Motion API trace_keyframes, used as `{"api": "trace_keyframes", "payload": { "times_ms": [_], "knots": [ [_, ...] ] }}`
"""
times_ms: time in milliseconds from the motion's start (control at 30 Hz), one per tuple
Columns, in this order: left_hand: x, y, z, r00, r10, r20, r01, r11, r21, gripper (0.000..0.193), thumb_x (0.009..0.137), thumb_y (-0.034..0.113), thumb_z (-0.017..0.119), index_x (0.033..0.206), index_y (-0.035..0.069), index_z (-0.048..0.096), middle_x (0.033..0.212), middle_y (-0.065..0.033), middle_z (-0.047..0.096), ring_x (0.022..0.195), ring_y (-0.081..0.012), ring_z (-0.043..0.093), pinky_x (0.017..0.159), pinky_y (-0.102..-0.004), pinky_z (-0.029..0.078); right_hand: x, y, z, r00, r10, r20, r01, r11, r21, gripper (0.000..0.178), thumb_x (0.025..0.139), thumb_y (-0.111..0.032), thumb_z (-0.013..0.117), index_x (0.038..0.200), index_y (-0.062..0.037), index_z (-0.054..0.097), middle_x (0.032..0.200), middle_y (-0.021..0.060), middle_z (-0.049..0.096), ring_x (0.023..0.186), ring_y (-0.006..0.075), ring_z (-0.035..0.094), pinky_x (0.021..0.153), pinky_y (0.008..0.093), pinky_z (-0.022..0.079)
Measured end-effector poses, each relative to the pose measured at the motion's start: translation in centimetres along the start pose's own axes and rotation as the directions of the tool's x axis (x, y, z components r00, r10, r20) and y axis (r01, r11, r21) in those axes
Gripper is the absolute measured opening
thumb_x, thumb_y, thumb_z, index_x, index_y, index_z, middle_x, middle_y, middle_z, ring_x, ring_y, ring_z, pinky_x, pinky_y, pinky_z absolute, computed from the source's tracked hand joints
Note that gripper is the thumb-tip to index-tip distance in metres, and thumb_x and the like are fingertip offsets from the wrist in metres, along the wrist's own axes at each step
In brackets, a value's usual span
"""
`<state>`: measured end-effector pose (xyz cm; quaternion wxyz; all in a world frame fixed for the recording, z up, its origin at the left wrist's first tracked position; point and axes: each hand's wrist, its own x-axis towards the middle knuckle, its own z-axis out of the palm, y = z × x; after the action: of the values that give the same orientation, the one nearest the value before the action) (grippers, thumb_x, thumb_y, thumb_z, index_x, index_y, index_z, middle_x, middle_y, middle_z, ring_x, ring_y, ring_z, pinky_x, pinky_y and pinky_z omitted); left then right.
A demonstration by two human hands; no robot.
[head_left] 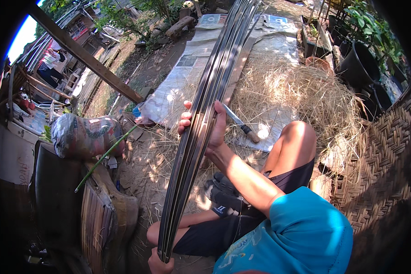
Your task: The person sits on the ground and uses a knife to split long bamboo stalks into thin strips. They repeatedly scrape the strips against a wooden board to smooth them, then gather the finished strips into a bundle and tie them together.
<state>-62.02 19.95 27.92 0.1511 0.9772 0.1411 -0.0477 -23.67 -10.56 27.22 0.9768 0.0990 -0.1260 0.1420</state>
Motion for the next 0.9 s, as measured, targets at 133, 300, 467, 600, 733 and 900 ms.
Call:
{"api": "trace_keyframes", "payload": {
  "times_ms": [133,300,467,600,733,900],
  "knots": [
    [0.4,1.9,-0.5,1.000,-0.011,-0.011,0.010,0.998,-0.059,0.042,0.079,0.021,0.071,0.117,0.008,0.060,0.086,-0.0204,0.068,0.085,-0.0444,0.068,0.074,-0.0494,0.052,1.4,-0.7,0.8,0.994,0.007,0.108,-0.002,0.999,-0.042,0.082,0.085,-0.076,0.058,0.127,-0.0063,0.051,0.088,0.0045,0.057,0.081,0.0187,0.061,0.078,0.0396,0.054],
    [-0.4,1.1,-0.5,0.999,-0.048,-0.002,0.048,0.994,-0.100,0.045,0.079,0.019,0.071,0.121,0.007,0.059,0.089,-0.0230,0.070,0.088,-0.0413,0.071,0.077,-0.0522,0.052,0.4,0.7,6.0,0.993,-0.059,0.100,0.076,0.981,-0.180,0.072,0.085,-0.057,0.070,0.130,-0.0036,0.052,0.087,0.0034,0.055,0.076,0.0192,0.060,0.091,0.0420,0.057],
    [1.6,3.1,1.9,1.000,-0.003,-0.020,-0.003,0.966,-0.258,0.029,0.069,0.007,0.068,0.096,0.001,0.057,0.070,-0.0183,0.063,0.066,-0.0375,0.068,0.063,-0.0421,0.052,1.9,-3.3,2.2,0.965,0.033,0.261,-0.001,0.993,-0.122,0.029,0.090,-0.034,0.064,0.107,-0.0113,0.058,0.075,-0.0047,0.053,0.069,0.0120,0.058,0.073,0.0342,0.056],
    [2.1,5.1,3.5,0.995,0.094,0.027,-0.082,0.955,-0.284,0.028,0.075,0.010,0.072,0.098,0.001,0.059,0.070,-0.0144,0.062,0.064,-0.0299,0.065,0.066,-0.0394,0.052,1.4,-6.8,2.5,0.994,-0.109,0.021,0.110,0.949,-0.295,0.023,0.092,-0.034,0.064,0.099,-0.0127,0.057,0.076,-0.0040,0.052,0.066,0.0101,0.057,0.065,0.0319,0.054],
    [4.1,7.9,4.2,0.844,0.274,0.462,0.019,0.844,-0.536,0.031,0.086,0.016,0.074,0.108,0.002,0.057,0.077,-0.0085,0.063,0.066,-0.0263,0.065,0.067,-0.0375,0.053,1.6,-12.8,2.0,0.884,-0.367,-0.290,0.169,0.829,-0.533,0.024,0.091,-0.031,0.068,0.094,-0.0101,0.056,0.073,-0.0001,0.055,0.061,0.0119,0.059,0.056,0.0322,0.054],
    [9.2,10.9,5.9,0.228,0.493,0.839,0.750,0.461,-0.474,0.031,0.088,0.010,0.067,0.113,0.002,0.051,0.083,-0.0046,0.056,0.070,-0.0139,0.056,0.062,-0.0304,0.047,2.7,-18.7,-3.4,0.662,-0.623,-0.417,-0.182,0.406,-0.896,0.036,0.089,-0.039,0.071,0.085,-0.0033,0.067,0.074,0.0079,0.066,0.056,0.0169,0.063,0.054,0.0345,0.054]
  ]
}}
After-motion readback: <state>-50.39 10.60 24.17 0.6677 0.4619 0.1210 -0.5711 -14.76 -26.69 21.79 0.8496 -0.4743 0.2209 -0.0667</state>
